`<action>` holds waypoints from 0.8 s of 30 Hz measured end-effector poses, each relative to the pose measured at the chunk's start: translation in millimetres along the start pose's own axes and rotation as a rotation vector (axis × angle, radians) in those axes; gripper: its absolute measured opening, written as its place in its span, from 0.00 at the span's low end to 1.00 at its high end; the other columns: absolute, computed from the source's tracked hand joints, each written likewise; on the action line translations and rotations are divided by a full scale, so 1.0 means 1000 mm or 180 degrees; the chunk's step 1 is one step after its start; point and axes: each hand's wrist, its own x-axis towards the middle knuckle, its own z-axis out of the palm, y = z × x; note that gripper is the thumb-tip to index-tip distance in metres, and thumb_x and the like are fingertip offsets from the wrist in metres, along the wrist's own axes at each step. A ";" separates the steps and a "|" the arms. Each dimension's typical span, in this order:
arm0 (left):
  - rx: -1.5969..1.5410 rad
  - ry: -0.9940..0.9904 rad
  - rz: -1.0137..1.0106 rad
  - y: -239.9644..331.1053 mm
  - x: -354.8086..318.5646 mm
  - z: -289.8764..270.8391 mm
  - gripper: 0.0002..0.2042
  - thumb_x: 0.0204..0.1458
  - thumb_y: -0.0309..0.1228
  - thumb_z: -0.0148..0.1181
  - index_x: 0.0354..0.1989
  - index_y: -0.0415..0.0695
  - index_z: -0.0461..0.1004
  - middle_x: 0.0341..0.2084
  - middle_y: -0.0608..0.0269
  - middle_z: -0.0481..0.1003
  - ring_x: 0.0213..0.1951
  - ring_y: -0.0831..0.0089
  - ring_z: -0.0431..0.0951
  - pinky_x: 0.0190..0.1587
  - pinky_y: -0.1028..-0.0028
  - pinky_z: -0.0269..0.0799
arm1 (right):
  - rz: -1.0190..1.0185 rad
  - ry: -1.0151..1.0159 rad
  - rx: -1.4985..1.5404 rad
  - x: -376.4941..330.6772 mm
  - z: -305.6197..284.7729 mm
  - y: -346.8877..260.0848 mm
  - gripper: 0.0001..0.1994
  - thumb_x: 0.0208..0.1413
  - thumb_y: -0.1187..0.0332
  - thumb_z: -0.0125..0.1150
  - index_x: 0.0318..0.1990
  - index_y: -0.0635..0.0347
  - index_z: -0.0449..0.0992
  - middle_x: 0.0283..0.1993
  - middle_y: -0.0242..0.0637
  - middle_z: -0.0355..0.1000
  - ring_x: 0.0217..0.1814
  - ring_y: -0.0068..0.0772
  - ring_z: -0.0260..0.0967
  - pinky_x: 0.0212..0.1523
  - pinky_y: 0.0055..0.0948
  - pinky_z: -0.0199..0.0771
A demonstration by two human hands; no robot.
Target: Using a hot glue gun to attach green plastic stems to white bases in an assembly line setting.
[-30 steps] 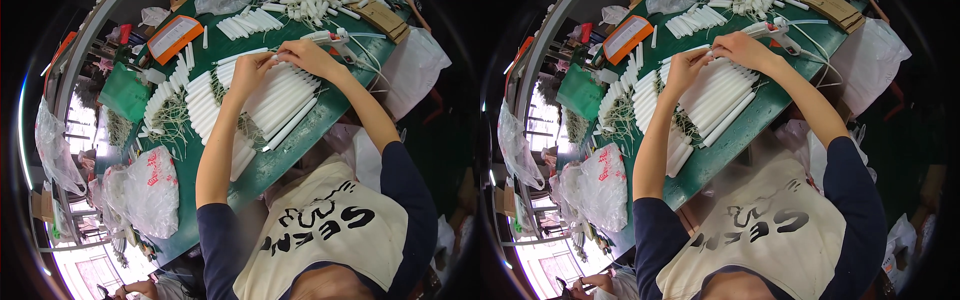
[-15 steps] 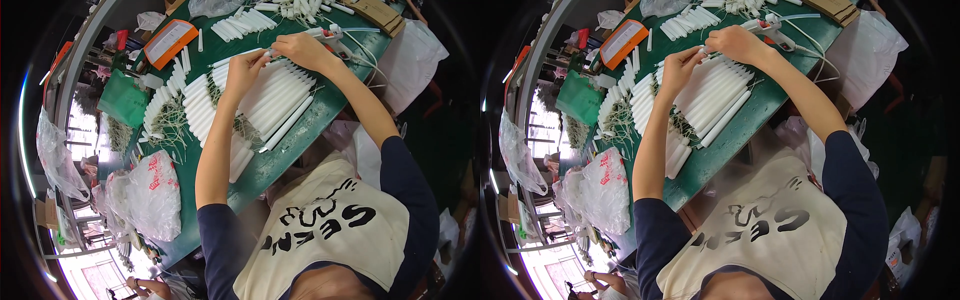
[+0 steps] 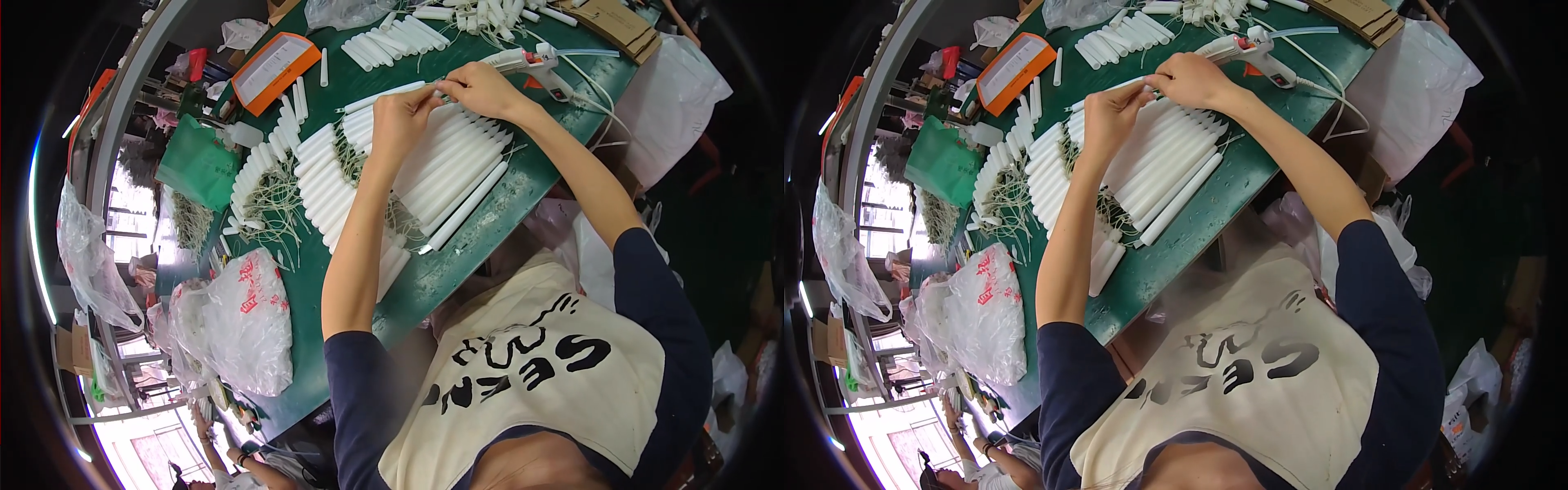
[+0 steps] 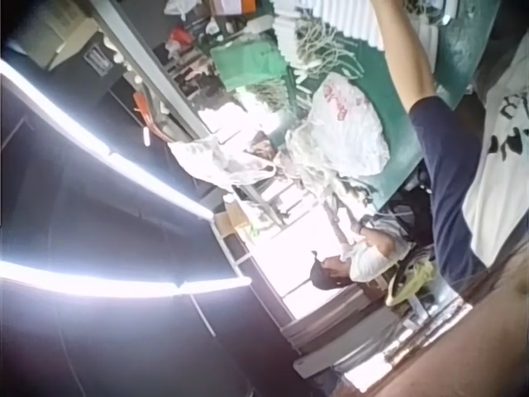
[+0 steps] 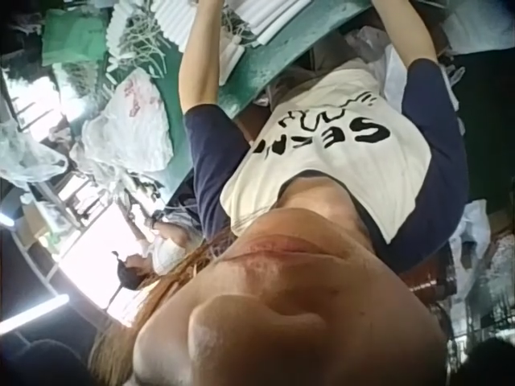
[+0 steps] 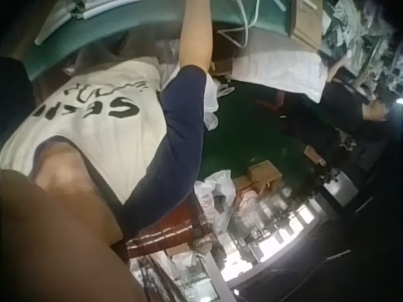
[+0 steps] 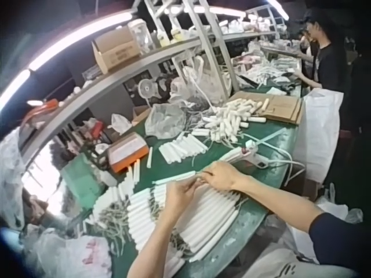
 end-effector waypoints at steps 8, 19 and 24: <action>0.0422 -0.0109 0.0024 0.008 -0.002 0.001 0.08 0.41 0.30 0.62 0.31 0.43 0.78 0.13 0.51 0.70 0.14 0.57 0.67 0.20 0.68 0.62 | 0.0540 -0.0343 0.0035 0.001 0.002 0.004 0.22 0.54 0.53 0.47 0.21 0.65 0.74 0.17 0.46 0.67 0.22 0.44 0.66 0.28 0.37 0.64; 0.0289 -0.0460 -0.0100 0.003 0.004 0.003 0.11 0.44 0.30 0.61 0.36 0.38 0.76 0.22 0.52 0.75 0.20 0.64 0.72 0.29 0.74 0.67 | 0.0239 0.1049 -0.1091 -0.033 -0.010 -0.006 0.23 0.56 0.50 0.47 0.21 0.62 0.74 0.21 0.44 0.71 0.26 0.44 0.71 0.27 0.36 0.69; 0.0864 -0.0454 0.0269 -0.007 0.005 0.007 0.09 0.45 0.30 0.59 0.33 0.39 0.78 0.31 0.54 0.76 0.36 0.59 0.73 0.40 0.68 0.68 | -0.1007 0.2075 -0.0758 -0.073 -0.019 0.007 0.04 0.49 0.74 0.58 0.26 0.65 0.72 0.22 0.38 0.68 0.19 0.33 0.65 0.20 0.26 0.62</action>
